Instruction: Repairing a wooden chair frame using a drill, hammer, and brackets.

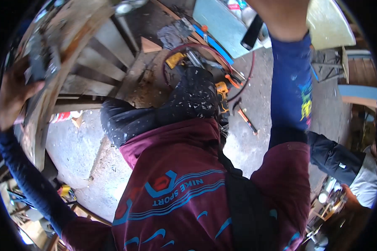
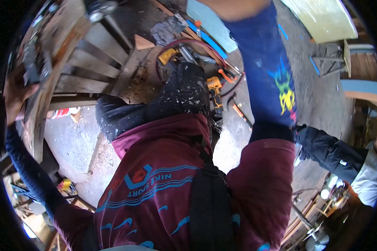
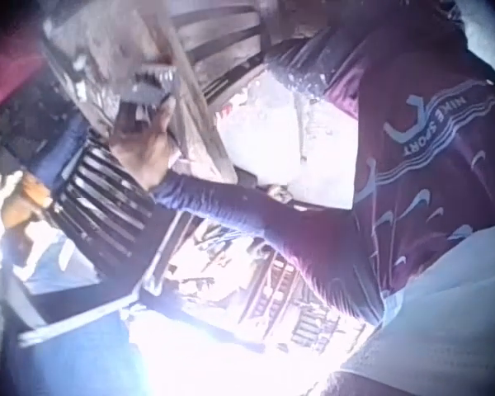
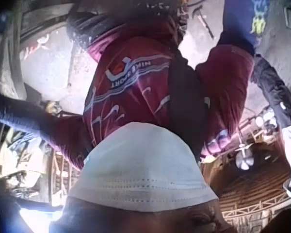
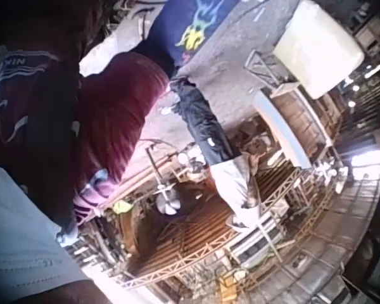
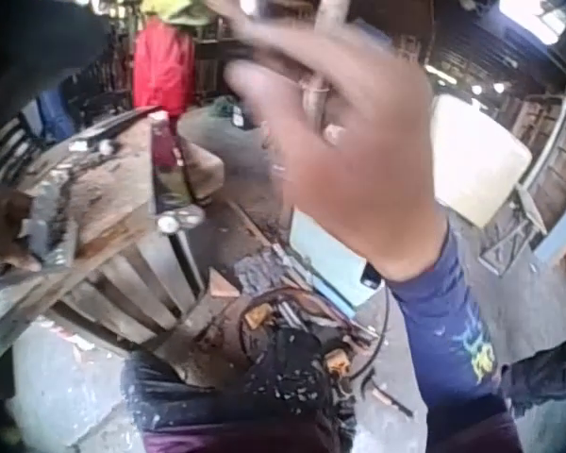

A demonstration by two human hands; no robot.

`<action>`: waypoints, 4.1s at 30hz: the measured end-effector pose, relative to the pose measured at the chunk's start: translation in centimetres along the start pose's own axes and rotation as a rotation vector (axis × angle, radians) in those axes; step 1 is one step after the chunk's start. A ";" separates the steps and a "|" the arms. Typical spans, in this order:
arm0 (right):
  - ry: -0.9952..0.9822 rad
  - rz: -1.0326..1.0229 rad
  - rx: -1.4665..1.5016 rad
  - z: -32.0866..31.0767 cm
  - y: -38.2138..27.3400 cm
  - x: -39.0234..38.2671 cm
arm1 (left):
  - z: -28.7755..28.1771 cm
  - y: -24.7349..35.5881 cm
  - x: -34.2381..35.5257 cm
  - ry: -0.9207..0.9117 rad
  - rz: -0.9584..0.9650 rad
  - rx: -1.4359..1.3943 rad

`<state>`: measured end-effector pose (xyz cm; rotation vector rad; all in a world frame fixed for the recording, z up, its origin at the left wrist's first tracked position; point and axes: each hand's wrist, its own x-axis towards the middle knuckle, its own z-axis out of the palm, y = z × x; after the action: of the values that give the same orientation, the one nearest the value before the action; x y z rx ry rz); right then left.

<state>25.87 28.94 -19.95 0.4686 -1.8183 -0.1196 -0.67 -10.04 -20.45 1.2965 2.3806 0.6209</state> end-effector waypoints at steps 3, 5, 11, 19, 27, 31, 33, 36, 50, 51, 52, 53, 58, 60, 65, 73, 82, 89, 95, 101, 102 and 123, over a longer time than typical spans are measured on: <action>0.061 0.665 -0.243 -5.6 0.2 -18.0 | -0.3 -1.9 1.9 -0.070 -0.131 0.028; -0.380 1.034 -0.484 -9.2 -4.5 -30.3 | -0.3 -3.0 3.3 -0.061 -0.092 0.004; -1.047 1.653 -0.559 -12.9 -19.8 -51.3 | 0.1 -3.4 6.4 -0.113 -0.187 0.023; -1.603 1.627 -0.532 -23.5 -24.2 -61.8 | 0.6 -0.3 6.0 -0.113 -0.232 0.053; -0.915 1.488 -0.220 -25.5 -21.4 -49.7 | -0.9 1.9 -1.2 0.027 -0.034 0.095; -0.354 1.454 -0.057 -17.5 -13.2 -30.5 | 0.0 2.7 -2.6 0.137 0.057 0.296; -0.108 1.239 0.113 -12.1 -10.0 -19.1 | 0.2 3.5 -3.1 0.191 0.135 0.315; -0.136 1.077 0.484 -4.9 -7.7 -3.5 | 0.0 4.6 -3.6 0.233 0.055 0.367; -0.800 0.118 0.534 7.7 -9.6 19.3 | 0.4 2.3 -4.6 0.329 0.076 0.139; -0.801 0.111 0.524 7.8 -9.9 20.3 | 0.4 2.2 -4.7 0.349 0.074 0.131; -0.800 0.058 0.509 8.2 -10.5 20.9 | 0.3 2.1 -4.7 0.372 0.082 0.123; -0.792 0.041 0.521 8.5 -11.1 21.6 | 0.3 1.9 -4.8 0.379 0.082 0.108; -0.979 -0.338 0.240 9.2 -13.4 23.2 | 0.4 1.1 -4.2 0.251 0.024 0.043; -0.832 -0.173 0.380 9.5 -13.4 23.4 | 0.6 0.8 -3.9 0.296 0.025 0.039; -0.880 -0.309 0.286 10.0 -12.9 21.8 | 0.7 0.7 -3.6 0.206 0.010 -0.090; -1.021 -0.253 0.334 9.6 -12.8 20.7 | 0.5 1.4 -4.4 0.304 0.074 -0.046; -0.991 -0.237 0.384 10.6 -13.6 20.6 | 0.7 1.1 -4.6 0.272 0.156 -0.223; -0.870 -0.324 0.253 11.0 -12.9 18.9 | 0.5 0.6 -4.5 0.226 0.192 -0.238; -0.651 0.035 0.462 8.5 -10.2 16.6 | 0.8 1.6 -4.3 0.210 0.135 -0.175; -0.145 0.918 0.470 -0.4 -8.5 4.5 | -0.7 3.5 -4.4 0.050 0.026 0.006; -0.135 0.995 0.479 -1.1 -8.3 1.2 | -0.6 3.7 -4.2 0.051 -0.006 0.043; -1.334 0.747 0.440 21.7 -22.7 -36.0 | -0.2 3.0 -1.1 0.131 -0.224 -0.111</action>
<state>19.29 18.27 -66.07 -0.1176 -3.2312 0.6457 1.88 -9.57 -18.58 0.9531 2.5095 0.7770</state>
